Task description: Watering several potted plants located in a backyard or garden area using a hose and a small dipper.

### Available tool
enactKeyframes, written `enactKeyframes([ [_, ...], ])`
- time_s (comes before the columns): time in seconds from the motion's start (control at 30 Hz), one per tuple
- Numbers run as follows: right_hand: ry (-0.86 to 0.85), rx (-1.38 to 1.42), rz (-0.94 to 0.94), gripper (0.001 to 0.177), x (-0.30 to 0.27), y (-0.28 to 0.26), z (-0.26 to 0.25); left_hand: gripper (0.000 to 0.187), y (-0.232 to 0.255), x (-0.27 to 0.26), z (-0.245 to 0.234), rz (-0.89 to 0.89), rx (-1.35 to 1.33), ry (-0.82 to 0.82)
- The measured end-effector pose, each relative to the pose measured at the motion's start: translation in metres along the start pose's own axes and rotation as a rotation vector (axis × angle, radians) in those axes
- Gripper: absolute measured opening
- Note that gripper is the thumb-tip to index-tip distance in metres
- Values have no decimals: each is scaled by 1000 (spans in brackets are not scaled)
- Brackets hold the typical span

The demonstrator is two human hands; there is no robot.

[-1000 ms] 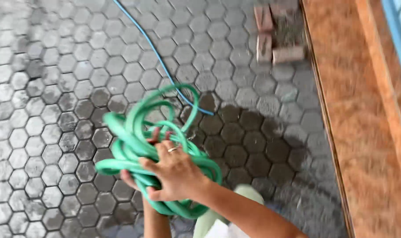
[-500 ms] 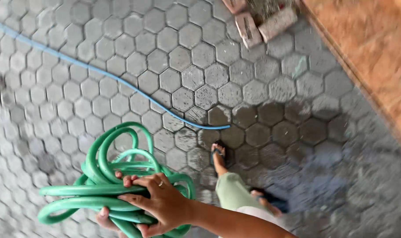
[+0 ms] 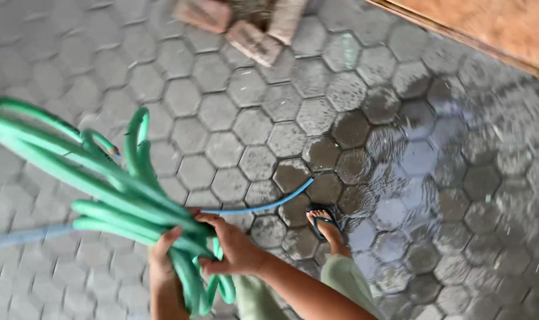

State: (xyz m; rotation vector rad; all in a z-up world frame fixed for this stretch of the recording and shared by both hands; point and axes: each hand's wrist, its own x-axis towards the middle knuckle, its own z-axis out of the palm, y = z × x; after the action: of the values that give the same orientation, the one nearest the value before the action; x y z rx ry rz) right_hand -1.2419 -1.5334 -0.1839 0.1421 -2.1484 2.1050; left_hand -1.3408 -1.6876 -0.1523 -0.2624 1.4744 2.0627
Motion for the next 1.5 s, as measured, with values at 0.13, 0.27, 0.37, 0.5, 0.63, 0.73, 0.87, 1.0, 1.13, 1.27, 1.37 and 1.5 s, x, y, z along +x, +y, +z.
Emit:
enactKeyframes([
  [0.13, 195, -68, 196, 83, -1, 156, 0, 47, -102, 133, -22, -262, 88, 67],
  [0.27, 340, -270, 286, 67, -37, 300, -14, 40, -220, 230, -40, -446, 36, -128],
  [0.37, 463, -311, 330, 62, -81, 365, -24, 37, -361, 280, -69, -333, 208, -183],
  [0.5, 545, -233, 699, 57, -166, 454, -50, 34, -507, 286, -52, -451, 232, -236],
  [0.63, 795, -485, 648, 48, -236, 531, -59, 28, -600, 286, -29, -387, 336, -301],
  [0.73, 933, -306, 541, 43, -248, 569, -103, 21, -624, 315, -3, -309, 317, -298],
  [0.87, 1083, 93, 915, 57, -250, 637, -112, 22, -630, 351, 5, -320, 327, -263],
  [1.0, 1164, -498, 1175, 54, -239, 671, -88, 30, -642, 385, -12, -288, 531, -156],
  [1.13, 1180, -726, 1064, 51, -247, 671, -94, 35, -629, 413, -3, -26, 603, -83],
  [1.27, 1199, -769, 1015, 41, -259, 672, -82, 45, -616, 428, -29, 3, 779, 33],
  [1.37, 1247, -829, 896, 33, -266, 662, -78, 49, -623, 446, -34, -13, 610, 59],
  [1.5, 1551, -544, 731, 23, -269, 611, -63, 51, -604, 432, -9, -54, 686, 139],
])
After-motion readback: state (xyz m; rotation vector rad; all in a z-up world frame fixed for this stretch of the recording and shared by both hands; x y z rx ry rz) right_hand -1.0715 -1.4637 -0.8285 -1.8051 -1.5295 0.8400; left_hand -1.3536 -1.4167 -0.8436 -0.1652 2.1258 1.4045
